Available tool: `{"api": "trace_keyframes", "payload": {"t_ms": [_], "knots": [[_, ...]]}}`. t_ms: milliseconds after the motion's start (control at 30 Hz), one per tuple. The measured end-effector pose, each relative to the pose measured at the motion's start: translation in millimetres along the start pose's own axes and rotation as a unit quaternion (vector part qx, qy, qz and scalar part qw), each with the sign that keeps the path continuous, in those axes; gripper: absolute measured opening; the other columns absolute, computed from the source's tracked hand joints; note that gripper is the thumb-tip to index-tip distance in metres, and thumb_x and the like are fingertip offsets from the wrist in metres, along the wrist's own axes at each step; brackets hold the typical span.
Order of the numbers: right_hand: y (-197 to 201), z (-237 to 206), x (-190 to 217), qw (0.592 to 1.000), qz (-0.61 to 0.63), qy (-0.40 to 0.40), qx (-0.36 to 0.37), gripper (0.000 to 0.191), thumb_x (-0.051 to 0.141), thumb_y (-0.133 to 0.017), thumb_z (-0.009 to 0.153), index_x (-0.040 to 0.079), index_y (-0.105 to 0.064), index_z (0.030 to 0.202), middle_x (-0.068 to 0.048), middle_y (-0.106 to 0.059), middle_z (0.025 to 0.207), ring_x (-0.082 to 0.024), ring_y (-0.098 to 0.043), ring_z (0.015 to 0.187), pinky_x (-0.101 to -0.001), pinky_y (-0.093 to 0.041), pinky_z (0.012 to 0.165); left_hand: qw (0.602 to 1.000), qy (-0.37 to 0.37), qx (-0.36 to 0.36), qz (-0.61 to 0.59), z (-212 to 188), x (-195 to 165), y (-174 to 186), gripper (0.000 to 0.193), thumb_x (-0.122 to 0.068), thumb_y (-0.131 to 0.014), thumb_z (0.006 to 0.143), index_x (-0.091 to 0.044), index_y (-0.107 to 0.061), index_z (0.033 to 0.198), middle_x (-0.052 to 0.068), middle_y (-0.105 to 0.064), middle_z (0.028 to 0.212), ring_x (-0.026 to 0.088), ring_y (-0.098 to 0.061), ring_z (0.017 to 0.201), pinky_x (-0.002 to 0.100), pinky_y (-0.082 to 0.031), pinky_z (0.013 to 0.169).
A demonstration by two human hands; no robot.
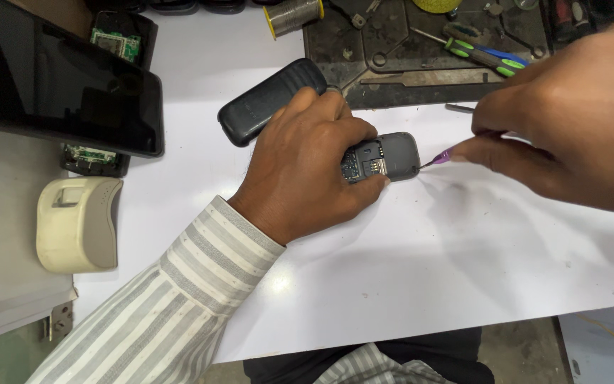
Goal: The person picks up a feature phone, pries off its back cover, and uses a screwdriver to work on the internal board. They remove the battery cover and keypad assembly, then lift out the blue main circuit board and hold it up.
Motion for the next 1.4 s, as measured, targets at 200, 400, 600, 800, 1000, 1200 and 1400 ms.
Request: {"api": "trace_keyframes", "payload": {"t_ms": [200,400,600,800,1000,1200,1400], "knots": [[13,1,10,0.992,-0.091,-0.004,0.084,0.035,0.061,-0.057,0.096,0.037,-0.073,0.078,0.008,-0.066,0.056,-0.012,-0.067,0.053,-0.0271,-0.049,0.051,1.0,-0.003,-0.004,0.003,0,0,1,0.032,-0.028,-0.089,0.071,-0.005,-0.078,0.091,0.008,-0.058,0.085,0.026,-0.055,0.084,0.043,-0.045,0.069],[15,3,15,0.994,-0.077,0.01,0.076,0.023,0.055,-0.061,0.093,0.035,-0.073,0.09,0.01,-0.069,0.069,-0.014,-0.071,0.063,-0.0284,-0.053,0.053,1.0,-0.004,-0.007,0.002,0,0,1,0.032,-0.027,-0.088,0.071,-0.005,-0.078,0.092,0.008,-0.058,0.086,0.027,-0.055,0.085,0.043,-0.045,0.07],[19,4,20,0.994,-0.068,0.031,0.078,0.025,0.048,-0.068,0.089,0.035,-0.067,0.11,0.012,-0.065,0.098,-0.014,-0.072,0.074,-0.0286,-0.057,0.058,1.0,0.0,-0.001,0.003,0,0,0,0.031,-0.028,-0.088,0.071,-0.006,-0.078,0.091,0.008,-0.058,0.086,0.027,-0.055,0.085,0.043,-0.045,0.07],[17,7,12,0.999,0.042,0.031,-0.014,0.025,0.04,-0.071,0.086,0.029,-0.067,0.108,0.01,-0.06,0.101,-0.012,-0.071,0.066,-0.0295,-0.057,0.056,1.0,-0.009,-0.01,0.004,0,-1,2,0.03,-0.028,-0.088,0.072,-0.006,-0.077,0.09,0.009,-0.058,0.086,0.027,-0.055,0.085,0.043,-0.045,0.071],[15,-4,4,0.893,0.345,0.138,-0.253,0.017,0.015,-0.076,0.082,0.012,-0.068,0.098,-0.002,-0.063,0.088,-0.014,-0.068,0.069,-0.0283,-0.055,0.053,1.0,-0.004,-0.007,0.0,0,-1,0,0.03,-0.028,-0.088,0.071,-0.006,-0.077,0.088,0.008,-0.058,0.085,0.027,-0.055,0.085,0.043,-0.045,0.07],[1,-12,0,0.959,0.206,0.001,-0.195,0.032,0.034,-0.069,0.088,0.008,-0.065,0.105,-0.003,-0.068,0.071,-0.017,-0.069,0.055,-0.0317,-0.052,0.047,1.0,-0.003,-0.009,0.0,-1,-1,0,0.031,-0.027,-0.088,0.071,-0.005,-0.077,0.09,0.008,-0.058,0.086,0.027,-0.055,0.085,0.043,-0.045,0.07],[-7,-14,-4,0.995,0.077,-0.052,-0.044,0.02,0.038,-0.06,0.095,0.021,-0.063,0.105,0.004,-0.068,0.077,-0.012,-0.069,0.057,-0.0306,-0.055,0.054,1.0,-0.008,-0.008,0.0,0,-1,1,0.033,-0.028,-0.089,0.071,-0.005,-0.077,0.091,0.008,-0.058,0.087,0.027,-0.055,0.085,0.043,-0.046,0.071]]}}
Point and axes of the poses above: each hand's wrist, its own z-axis towards the middle knuckle, its own y-axis out of the back of the hand, x = y × z, the point moved 4 cm from there along z, towards the middle knuckle
